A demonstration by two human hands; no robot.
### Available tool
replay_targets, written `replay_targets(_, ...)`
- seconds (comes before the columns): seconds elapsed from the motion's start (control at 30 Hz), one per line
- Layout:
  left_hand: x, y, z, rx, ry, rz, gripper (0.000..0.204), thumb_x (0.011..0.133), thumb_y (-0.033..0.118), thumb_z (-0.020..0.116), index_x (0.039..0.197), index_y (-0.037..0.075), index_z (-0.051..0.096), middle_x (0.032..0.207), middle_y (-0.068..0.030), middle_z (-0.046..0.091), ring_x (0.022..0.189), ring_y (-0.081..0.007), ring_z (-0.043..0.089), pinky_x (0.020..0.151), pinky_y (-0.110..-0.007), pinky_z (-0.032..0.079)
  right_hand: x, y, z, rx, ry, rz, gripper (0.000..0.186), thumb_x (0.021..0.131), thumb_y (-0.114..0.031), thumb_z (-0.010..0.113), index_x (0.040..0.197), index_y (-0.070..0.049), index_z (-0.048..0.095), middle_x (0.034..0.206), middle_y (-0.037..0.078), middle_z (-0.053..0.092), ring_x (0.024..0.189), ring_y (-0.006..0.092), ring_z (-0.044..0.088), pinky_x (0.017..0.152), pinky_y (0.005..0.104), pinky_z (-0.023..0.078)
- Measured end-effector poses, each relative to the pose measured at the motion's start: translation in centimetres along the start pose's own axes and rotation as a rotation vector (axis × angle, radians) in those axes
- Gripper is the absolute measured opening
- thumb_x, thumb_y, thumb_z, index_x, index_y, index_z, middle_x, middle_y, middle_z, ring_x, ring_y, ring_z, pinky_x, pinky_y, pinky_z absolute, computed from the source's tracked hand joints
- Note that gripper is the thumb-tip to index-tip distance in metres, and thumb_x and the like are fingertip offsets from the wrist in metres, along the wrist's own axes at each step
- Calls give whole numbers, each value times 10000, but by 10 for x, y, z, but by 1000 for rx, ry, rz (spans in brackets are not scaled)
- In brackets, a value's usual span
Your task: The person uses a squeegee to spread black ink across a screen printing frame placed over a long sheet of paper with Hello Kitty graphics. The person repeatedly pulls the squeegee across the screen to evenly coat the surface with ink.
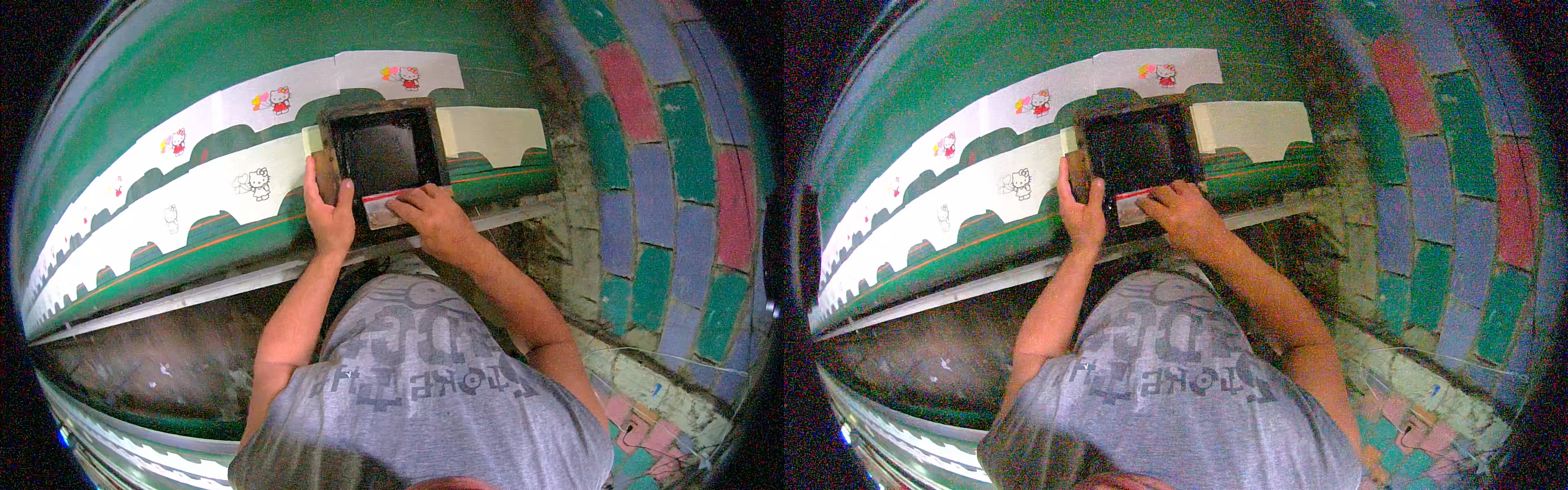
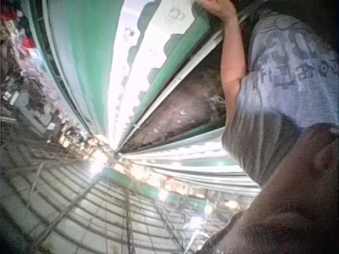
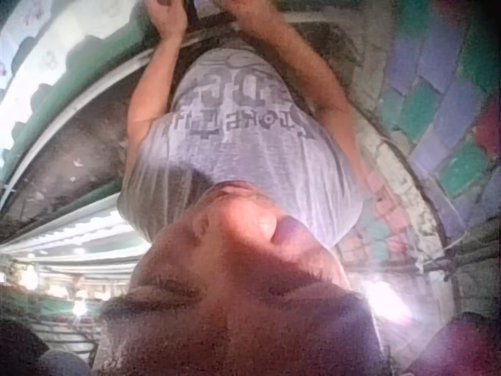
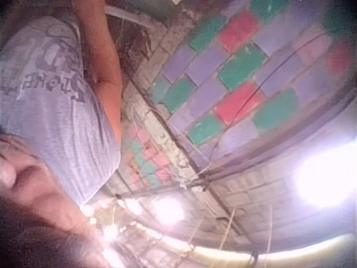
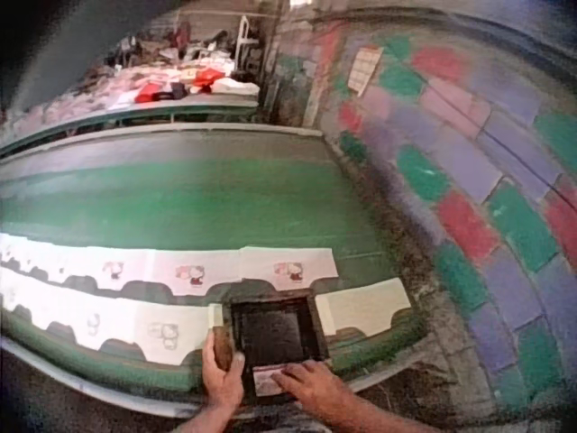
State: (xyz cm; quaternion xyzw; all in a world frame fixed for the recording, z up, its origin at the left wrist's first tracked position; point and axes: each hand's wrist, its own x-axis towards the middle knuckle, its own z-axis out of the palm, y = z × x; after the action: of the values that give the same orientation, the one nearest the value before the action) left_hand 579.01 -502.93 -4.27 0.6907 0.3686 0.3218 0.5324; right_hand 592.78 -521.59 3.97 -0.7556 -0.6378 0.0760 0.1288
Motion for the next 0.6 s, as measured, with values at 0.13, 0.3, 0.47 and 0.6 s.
replay_targets(0.13, 3, -5, 4, 160, 34, 89, 990, 864, 54, 873, 1728, -29, 398, 1720, -252, 509, 1614, -387, 475, 1350, -459, 355, -11, 13, 5, 122, 132, -45, 498, 838, -107, 824, 1332, -97, 765, 1325, 144, 755, 1198, 373, 710, 1007, 536, 579)
replay_targets(0.3, -5, 8, 10, 149, 78, 131, 980, 851, -24, 830, 1735, -18, 405, 1714, -230, 525, 1606, -363, 489, 1349, -438, 349, -33, 43, 21, 235, 365, -61, 400, 895, -155, 838, 1291, -111, 800, 1235, 128, 791, 1143, 380, 738, 1001, 533, 594)
replay_targets(0.47, -21, 40, 67, 222, 84, 237, 991, 846, -11, 842, 1736, -15, 407, 1730, -224, 508, 1606, -361, 486, 1350, -442, 342, -75, 85, 3, 366, 455, -2, 369, 873, 9, 826, 1235, -55, 801, 1241, 149, 771, 1156, 399, 734, 1016, 534, 596)
replay_targets(0.6, -36, 48, 143, 197, 78, 200, 1012, 840, -22, 845, 1746, 0, 394, 1738, -218, 499, 1600, -359, 488, 1345, -442, 352, -126, 139, -11, 362, 450, 46, 412, 873, 76, 792, 1263, -57, 801, 1307, 163, 768, 1225, 401, 730, 1067, 526, 592)
